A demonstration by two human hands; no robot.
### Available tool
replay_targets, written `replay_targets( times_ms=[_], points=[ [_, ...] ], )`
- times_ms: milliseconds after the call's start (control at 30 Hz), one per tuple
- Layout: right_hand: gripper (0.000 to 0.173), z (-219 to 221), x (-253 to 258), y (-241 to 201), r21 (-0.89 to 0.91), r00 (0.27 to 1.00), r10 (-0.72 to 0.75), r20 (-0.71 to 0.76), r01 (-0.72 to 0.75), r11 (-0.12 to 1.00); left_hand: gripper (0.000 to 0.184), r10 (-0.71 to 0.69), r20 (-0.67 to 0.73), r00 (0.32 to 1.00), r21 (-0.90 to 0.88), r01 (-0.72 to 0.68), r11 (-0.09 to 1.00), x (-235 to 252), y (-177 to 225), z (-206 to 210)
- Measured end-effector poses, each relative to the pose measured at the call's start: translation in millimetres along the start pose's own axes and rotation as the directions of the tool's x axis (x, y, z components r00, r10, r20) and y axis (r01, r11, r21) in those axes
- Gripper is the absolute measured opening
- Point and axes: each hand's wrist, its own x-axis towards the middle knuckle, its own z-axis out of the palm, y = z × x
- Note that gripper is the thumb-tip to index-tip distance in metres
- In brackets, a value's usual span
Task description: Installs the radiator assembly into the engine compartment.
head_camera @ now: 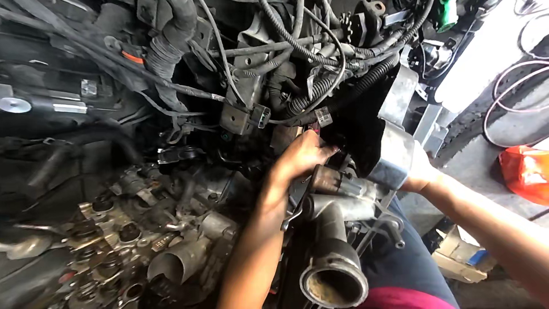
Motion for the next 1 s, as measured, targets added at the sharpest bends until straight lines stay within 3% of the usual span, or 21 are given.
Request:
replay_targets(
  times_ms=[133, 267, 300, 400, 533, 700, 767, 833, 1000],
  points=[
    [0.037, 4, -2, 2, 0.003, 1.0, -0.005, 0.003, 0.005, 1.0, 0.042, 0.086, 0.053, 0.995, 0.061, -0.089, 0.994, 15, 5, -5],
    [0.038, 0, 1, -1, -0.024, 1.0, -0.004, -0.009, 0.003, 1.0, 0.036, 0.205, -0.055, 0.977, 0.023, -0.204, 0.979, 16, -21, 7],
    [0.038, 0, 1, -2, -0.021, 1.0, 0.0, -0.005, 0.0, 1.0, 0.033, 0.17, -0.092, 0.981, -0.002, -0.171, 0.985, 8, -14, 10],
    [0.039, 0, 1, -1, -0.013, 1.0, -0.003, -0.008, 0.003, 1.0, 0.018, -0.096, -0.107, 0.99, 0.053, 0.102, 0.993, -34, 55, 7],
    [0.042, 0, 0, -1, -0.011, 1.0, -0.004, -0.002, 0.004, 1.0, 0.019, -0.13, -0.107, 0.986, 0.015, 0.132, 0.991, -38, 61, 9],
    [0.044, -1, 0, -1, -0.024, 1.0, -0.001, 0.01, 0.002, 1.0, 0.018, -0.05, -0.155, 0.987, -0.171, 0.023, 0.985, -26, 29, 19],
    [0.043, -2, 0, -2, -0.012, 1.0, 0.006, 0.005, -0.006, 1.0, 0.017, 0.123, -0.155, 0.98, -0.25, -0.16, 0.955, -8, -8, 23],
    [0.043, -1, 0, -1, 0.001, 1.0, 0.007, 0.006, -0.007, 1.0, 0.016, 0.342, -0.183, 0.922, -0.367, -0.387, 0.846, 25, -61, 34],
    [0.043, -2, 2, -2, 0.005, 1.0, 0.019, 0.007, -0.019, 1.0, 0.022, 0.279, -0.106, 0.954, -0.581, -0.287, 0.762, 31, -67, 35]
  ],
)
